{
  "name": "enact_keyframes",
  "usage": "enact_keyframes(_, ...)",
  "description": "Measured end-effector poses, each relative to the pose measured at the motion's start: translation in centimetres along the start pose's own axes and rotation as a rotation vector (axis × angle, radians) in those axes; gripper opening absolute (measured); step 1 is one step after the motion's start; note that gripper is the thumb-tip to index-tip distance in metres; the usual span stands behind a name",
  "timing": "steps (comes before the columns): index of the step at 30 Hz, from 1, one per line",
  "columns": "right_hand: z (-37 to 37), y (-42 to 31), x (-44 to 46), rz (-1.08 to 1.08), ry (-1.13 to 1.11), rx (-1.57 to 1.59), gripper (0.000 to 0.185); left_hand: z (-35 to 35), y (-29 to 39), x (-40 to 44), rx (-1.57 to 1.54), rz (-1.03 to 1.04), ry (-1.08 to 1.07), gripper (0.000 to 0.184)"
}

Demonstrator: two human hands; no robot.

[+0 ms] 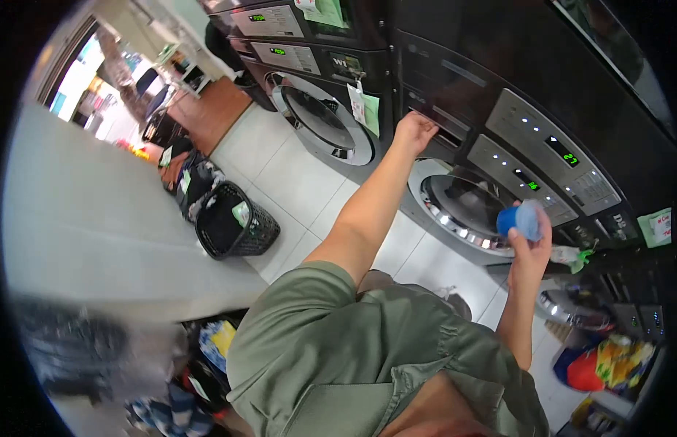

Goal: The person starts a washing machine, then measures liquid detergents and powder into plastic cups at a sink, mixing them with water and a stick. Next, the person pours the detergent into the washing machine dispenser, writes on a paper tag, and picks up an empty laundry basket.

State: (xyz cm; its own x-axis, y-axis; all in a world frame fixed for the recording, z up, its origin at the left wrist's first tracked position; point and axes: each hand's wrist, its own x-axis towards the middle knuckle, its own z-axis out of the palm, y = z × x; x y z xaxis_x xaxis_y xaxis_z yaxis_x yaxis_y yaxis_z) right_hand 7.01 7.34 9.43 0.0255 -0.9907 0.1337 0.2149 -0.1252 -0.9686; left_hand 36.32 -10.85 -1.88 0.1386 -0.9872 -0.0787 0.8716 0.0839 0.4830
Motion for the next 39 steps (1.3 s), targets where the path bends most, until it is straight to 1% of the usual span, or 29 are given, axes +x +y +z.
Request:
enact_keyframes(1,2.5,-0.1,0.2,-0.016,0.042,0.006,0.056,-0.5,0.9,0.3,-0.004,-0.039,-0.009,0.028)
enact_keyframes(3,6.3,-0.1,0.8,-0.03,0.131,-0.074,0.054,-1.1,1.5,1.1,-0.011,-0.232,-0.042,0.028)
enact_keyframes(4,7.7,-0.2,1.3,-0.037,0.157,-0.114,0.053,-1.1,1.3,1.1,-0.02,-0.286,-0.062,0.028)
enact_keyframes(6,10.9,-1.3,2.3,-0.015,0.193,-0.157,0.052,-0.3,1.7,-0.2,0.069,-0.246,0.088,0.031)
enact_keyframes(7,12.3,-1.8,2.7,-0.045,0.178,-0.176,0.052,-1.1,1.7,-1.5,-0.005,-0.26,0.072,0.032)
enact_keyframes(8,13.7,-2.2,3.3,-0.074,0.154,-0.189,0.052,-2.6,1.6,-2.7,-0.002,-0.281,0.012,0.034)
enact_keyframes(10,16.3,-2.7,4.2,-0.074,0.17,-0.212,0.05,-1.2,3.9,-7.4,0.021,-0.309,0.083,0.035)
enact_keyframes(11,17.3,-2.5,4.8,-0.041,0.162,-0.205,0.051,-1.9,4.4,-8.8,0.02,-0.335,0.075,0.035)
enact_keyframes(13,18.6,-1.5,5.9,-0.005,0.142,-0.223,0.052,-3.2,4.9,-11.2,0.044,-0.425,-0.013,0.034)
enact_keyframes(14,19.1,-0.6,6.5,-0.002,0.13,-0.249,0.053,-3.7,5.0,-12.3,0.042,-0.443,-0.016,0.034)
enact_keyframes(16,20.3,0.6,7.2,0.072,0.124,-0.282,0.053,-4.3,5.4,-14.5,0.047,-0.43,-0.018,0.024)
enact_keyframes(19,20.6,3.6,8.5,0.118,0.125,-0.295,0.053,-4.7,6.2,-16.7,0.068,-0.483,-0.056,0.023)
enact_keyframes(21,20.0,6.0,9.6,0.096,0.065,-0.54,0.054,-4.8,6.9,-17.7,0.122,-0.509,-0.131,0.022)
enact_keyframes(22,19.7,7.0,10.1,0.096,0.068,-0.539,0.054,-4.6,7.4,-18.2,0.123,-0.512,-0.132,0.022)
enact_keyframes(24,20.0,7.7,10.4,0.128,0.059,-0.834,0.057,-4.0,8.9,-19.5,0.289,-0.58,-0.061,0.027)
enact_keyframes(25,19.9,7.8,10.4,0.165,0.047,-0.899,0.06,-4.3,9.5,-20.0,0.291,-0.579,-0.063,0.027)
enact_keyframes(26,20.2,7.5,10.3,0.162,0.048,-0.897,0.06,-4.7,10.3,-20.4,0.454,-0.551,-0.055,0.028)
enact_keyframes(27,20.5,7.0,10.2,0.194,0.017,-0.969,0.065,-5.0,11.0,-20.8,0.617,-0.52,-0.046,0.029)
enact_keyframes(28,20.8,6.8,10.3,0.226,-0.014,-1.039,0.071,-5.9,11.2,-21.0,0.619,-0.517,-0.046,0.029)
enact_keyframes(30,20.9,7.2,10.7,0.232,-0.03,-1.094,0.072,-7.5,11.9,-21.1,0.79,-0.043,-0.029,0.028)
enact_keyframes(31,20.9,7.5,10.8,0.243,-0.044,-1.151,0.073,-8.2,12.2,-20.9,0.796,0.064,0.011,0.029)
enact_keyframes(32,21.2,7.3,10.8,0.242,-0.043,-1.148,0.073,-7.8,12.6,-20.7,0.799,0.065,0.011,0.029)
enact_keyframes(34,21.4,6.7,10.7,0.264,-0.045,-1.217,0.075,-6.8,13.3,-19.6,1.097,0.468,0.041,0.034)
enact_keyframes(35,21.7,6.2,10.6,0.264,-0.043,-1.216,0.075,-6.6,13.7,-19.0,1.139,0.432,0.002,0.052)
enact_keyframes(36,22.1,5.6,10.5,0.308,-0.056,-1.202,0.075,-6.2,13.8,-18.6,1.138,0.43,-0.001,0.052)
enact_keyframes(37,22.3,5.3,10.4,0.352,-0.068,-1.189,0.074,-5.7,13.8,-18.2,1.236,0.514,-0.032,0.062)
enact_keyframes(38,22.2,5.5,10.5,0.354,-0.065,-1.189,0.074,-5.0,13.9,-17.9,1.333,0.599,-0.064,0.072)
enact_keyframes(39,22.1,5.8,10.7,0.303,-0.07,-1.261,0.075,-4.7,14.0,-17.6,1.333,0.596,-0.066,0.072)
